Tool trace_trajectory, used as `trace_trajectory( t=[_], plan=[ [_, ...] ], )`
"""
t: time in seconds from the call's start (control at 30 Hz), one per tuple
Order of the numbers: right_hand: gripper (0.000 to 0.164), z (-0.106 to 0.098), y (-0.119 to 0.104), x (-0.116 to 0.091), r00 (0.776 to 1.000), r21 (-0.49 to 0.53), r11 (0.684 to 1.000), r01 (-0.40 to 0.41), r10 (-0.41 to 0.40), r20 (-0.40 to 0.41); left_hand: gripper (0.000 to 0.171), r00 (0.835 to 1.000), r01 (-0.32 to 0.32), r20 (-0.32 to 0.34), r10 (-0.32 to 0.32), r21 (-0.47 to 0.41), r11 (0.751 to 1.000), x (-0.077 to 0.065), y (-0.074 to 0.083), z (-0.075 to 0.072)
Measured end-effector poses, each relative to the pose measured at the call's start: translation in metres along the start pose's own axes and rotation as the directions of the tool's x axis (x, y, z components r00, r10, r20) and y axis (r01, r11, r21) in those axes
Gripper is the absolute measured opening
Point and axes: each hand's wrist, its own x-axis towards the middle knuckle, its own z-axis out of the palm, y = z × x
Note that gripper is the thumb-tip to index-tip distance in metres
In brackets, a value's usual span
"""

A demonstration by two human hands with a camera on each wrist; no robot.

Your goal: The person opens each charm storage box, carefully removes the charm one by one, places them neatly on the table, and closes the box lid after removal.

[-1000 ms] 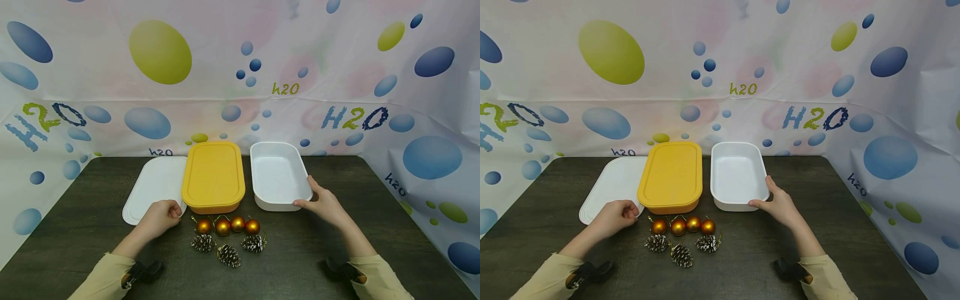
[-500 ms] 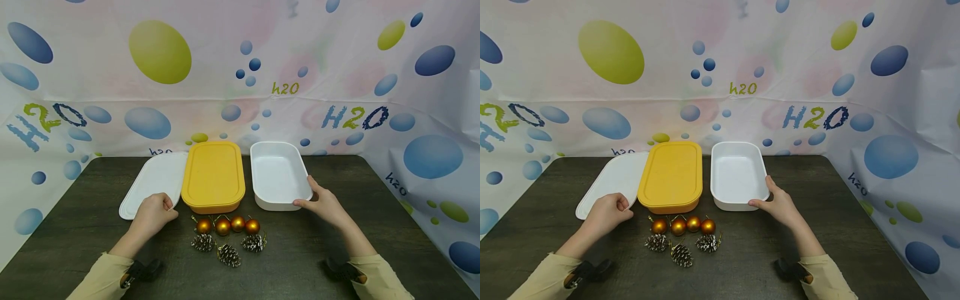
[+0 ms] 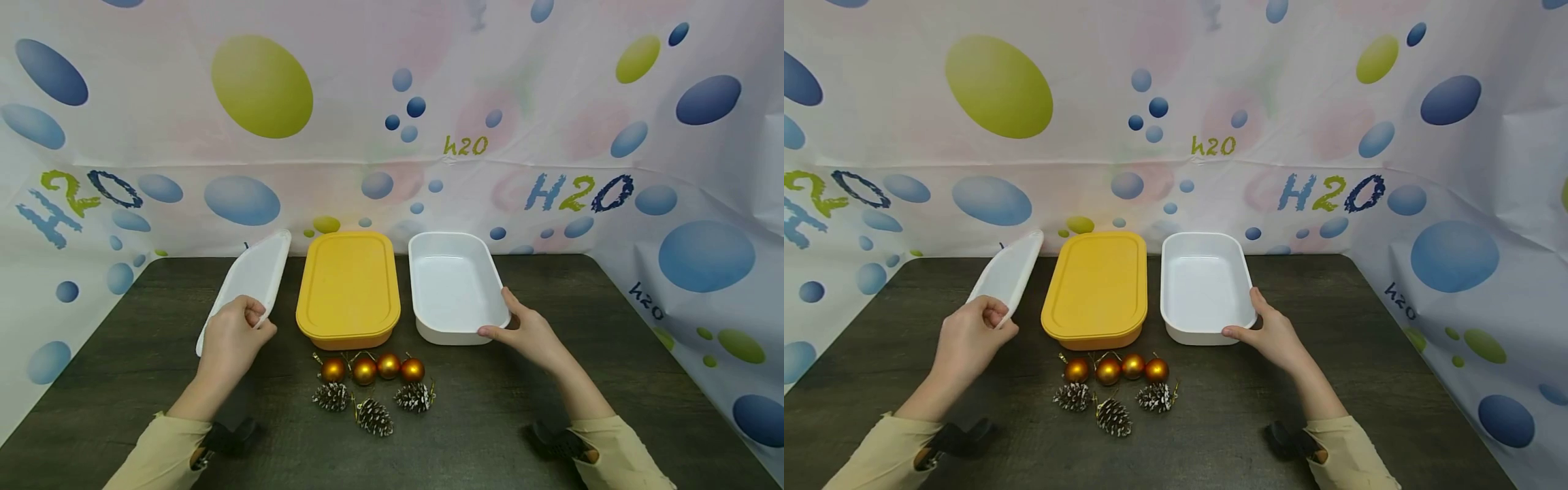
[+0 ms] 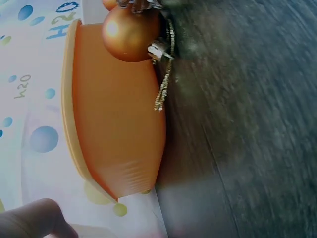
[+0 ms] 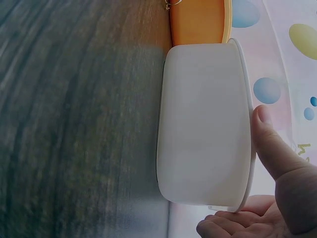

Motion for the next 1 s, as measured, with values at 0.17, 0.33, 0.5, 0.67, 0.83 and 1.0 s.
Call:
trace_trajectory(
  t=[0.17,0.33,0.5,0.67,0.83,1.0],
  plan=[
    [0.101,0.001,0.001,0.001,1.000,-0.001,1.000,0.008,-0.008,-0.005,0.015,0.993,-0.043,-0.115,0.040,-0.025,0.999,0.001,0.001,-0.002],
    [0.101,0.002,0.001,0.001,1.000,0.008,1.000,0.015,-0.015,-0.006,0.017,0.976,-0.024,-0.219,0.014,-0.044,0.999,0.003,0.003,-0.010],
    [0.101,0.002,0.001,0.000,1.000,0.013,1.000,0.014,-0.014,-0.010,0.014,0.968,0.013,-0.249,-0.022,-0.039,0.999,0.006,0.004,-0.020],
    [0.101,0.003,0.001,0.000,1.000,0.015,1.000,0.007,-0.007,-0.009,0.011,0.970,0.055,-0.235,-0.054,-0.002,0.998,0.007,0.004,-0.031],
    [0.101,0.003,-0.001,0.000,1.000,0.008,1.000,0.008,-0.008,-0.009,0.011,0.971,0.100,-0.220,-0.093,0.021,0.995,0.008,0.006,-0.041],
    [0.101,0.004,-0.002,0.000,1.000,0.000,1.000,0.009,-0.009,-0.014,0.019,0.972,0.114,-0.208,-0.105,0.032,0.993,0.007,0.007,-0.047]
  ],
)
